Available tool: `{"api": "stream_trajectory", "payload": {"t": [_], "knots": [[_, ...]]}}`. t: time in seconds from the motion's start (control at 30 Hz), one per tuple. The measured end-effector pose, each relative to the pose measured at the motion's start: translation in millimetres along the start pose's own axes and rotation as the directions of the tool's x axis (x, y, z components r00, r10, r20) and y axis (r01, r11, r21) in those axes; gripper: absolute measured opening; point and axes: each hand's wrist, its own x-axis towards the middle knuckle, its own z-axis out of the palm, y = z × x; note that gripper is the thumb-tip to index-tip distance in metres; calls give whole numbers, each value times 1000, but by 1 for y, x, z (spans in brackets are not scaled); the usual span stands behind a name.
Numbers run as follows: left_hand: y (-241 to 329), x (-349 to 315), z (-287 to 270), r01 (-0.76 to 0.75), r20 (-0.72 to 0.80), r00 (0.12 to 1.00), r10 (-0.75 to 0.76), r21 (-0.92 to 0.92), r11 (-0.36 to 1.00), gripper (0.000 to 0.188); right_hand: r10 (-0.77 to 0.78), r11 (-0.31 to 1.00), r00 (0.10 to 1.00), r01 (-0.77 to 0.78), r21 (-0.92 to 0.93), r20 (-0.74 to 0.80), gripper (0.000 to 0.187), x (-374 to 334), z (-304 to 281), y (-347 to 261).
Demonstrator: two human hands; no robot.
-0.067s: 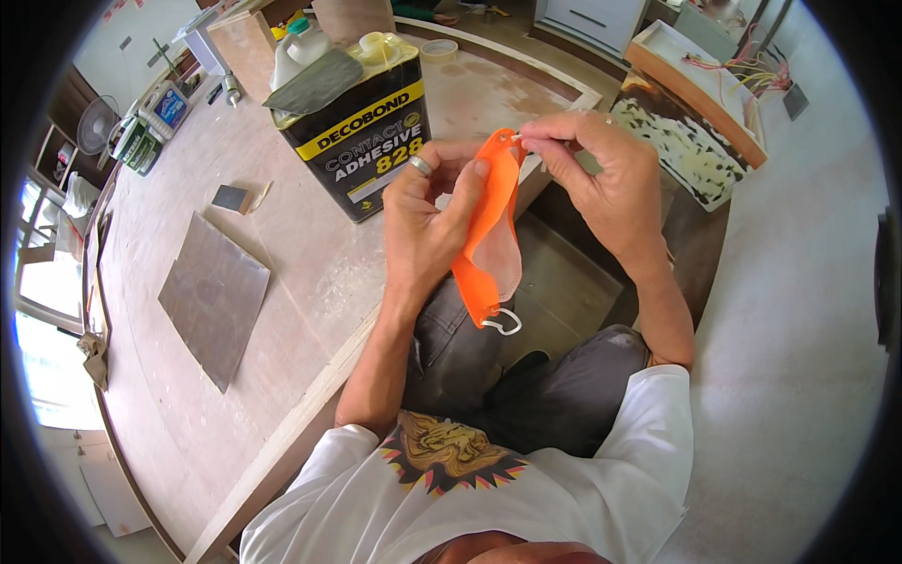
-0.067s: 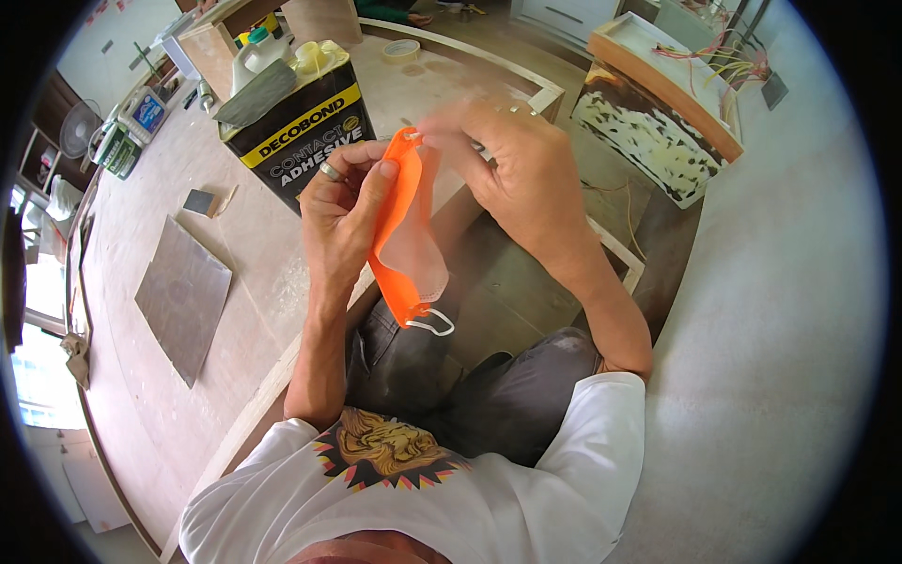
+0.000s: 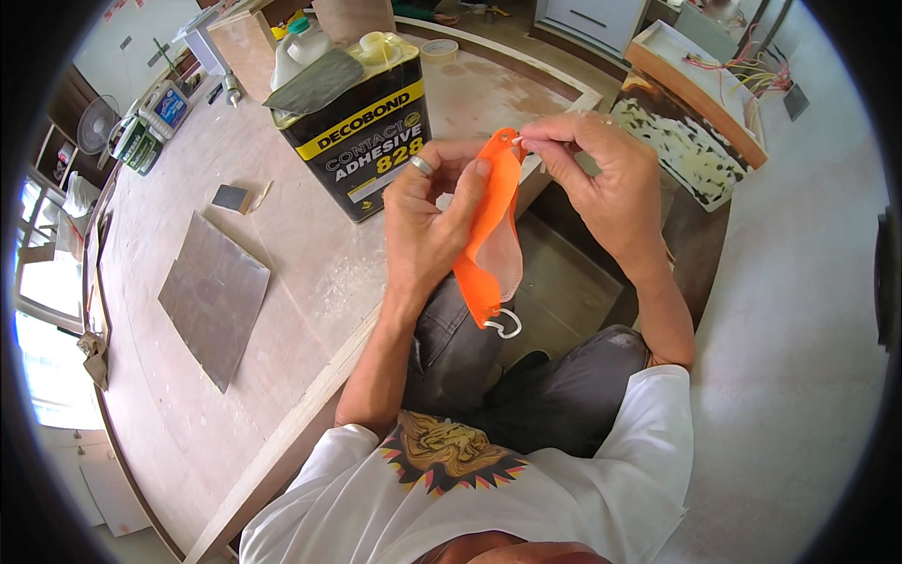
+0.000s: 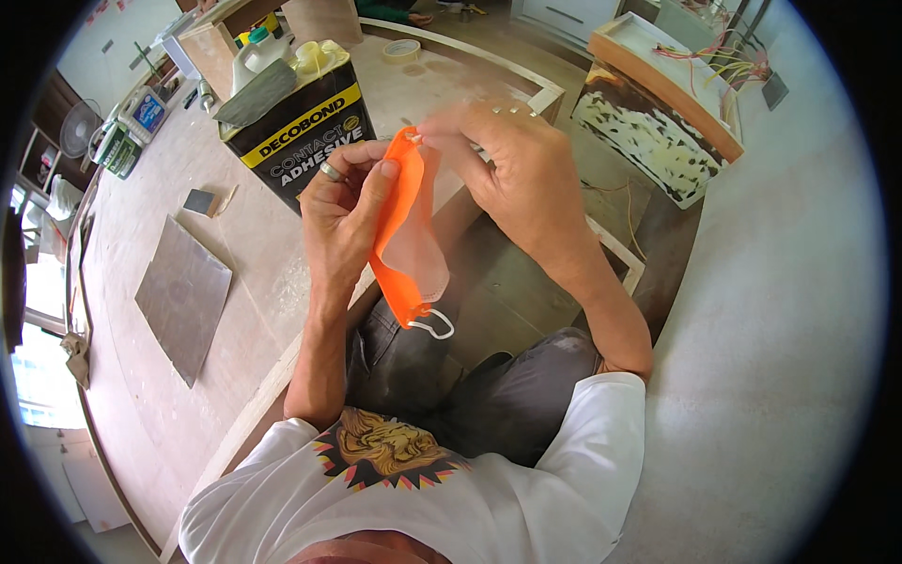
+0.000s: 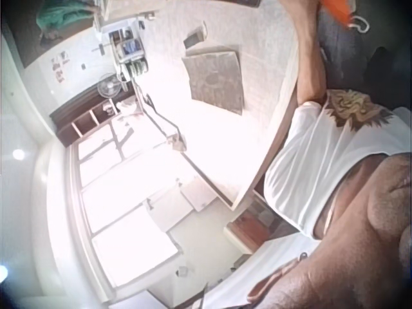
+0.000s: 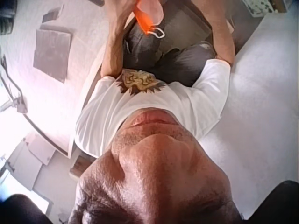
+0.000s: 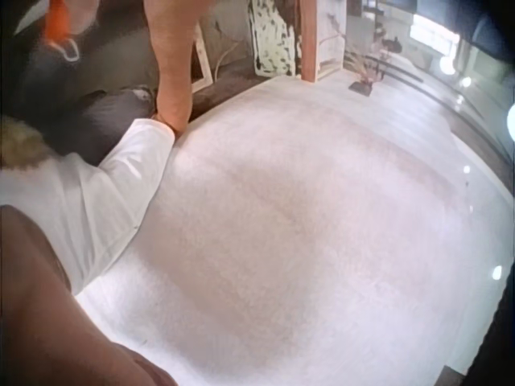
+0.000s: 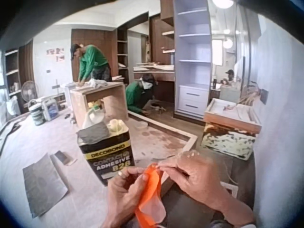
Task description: The person sits on the floor and assembles an orange face mask by hand. They fold the mask edges, use scissors to trim the elastic ear loops, and tie the loops to the mask corners. The mask is handled throughout, and the final tied loops are visible.
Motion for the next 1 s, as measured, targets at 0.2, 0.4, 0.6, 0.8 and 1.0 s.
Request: {"api": "stream_trajectory", "payload": {"t": [0.2, 0.4, 0.6, 0.8, 1.0], "knots": [[2, -1, 4, -21, 39, 999, 18, 82, 996, 16, 51, 999, 998, -51, -1, -34, 10, 0, 3, -3], [-2, 4, 11, -153, -56, 985, 163, 148, 977, 14, -6, 999, 997, 2, -52, -74, 11, 4, 6, -1], [-4, 3, 11, -154, -62, 984, 165, 153, 976, 13, -39, 997, 996, 33, -76, -77, 14, 4, 8, -1], [-1, 2, 12, -182, -68, 979, 194, 158, 971, 12, -100, 991, 991, 91, -95, -91, 15, 6, 9, 1], [2, 1, 13, -111, -54, 992, 116, 95, 989, 13, -88, 994, 994, 83, -73, -60, 16, 2, 11, 1]]}}
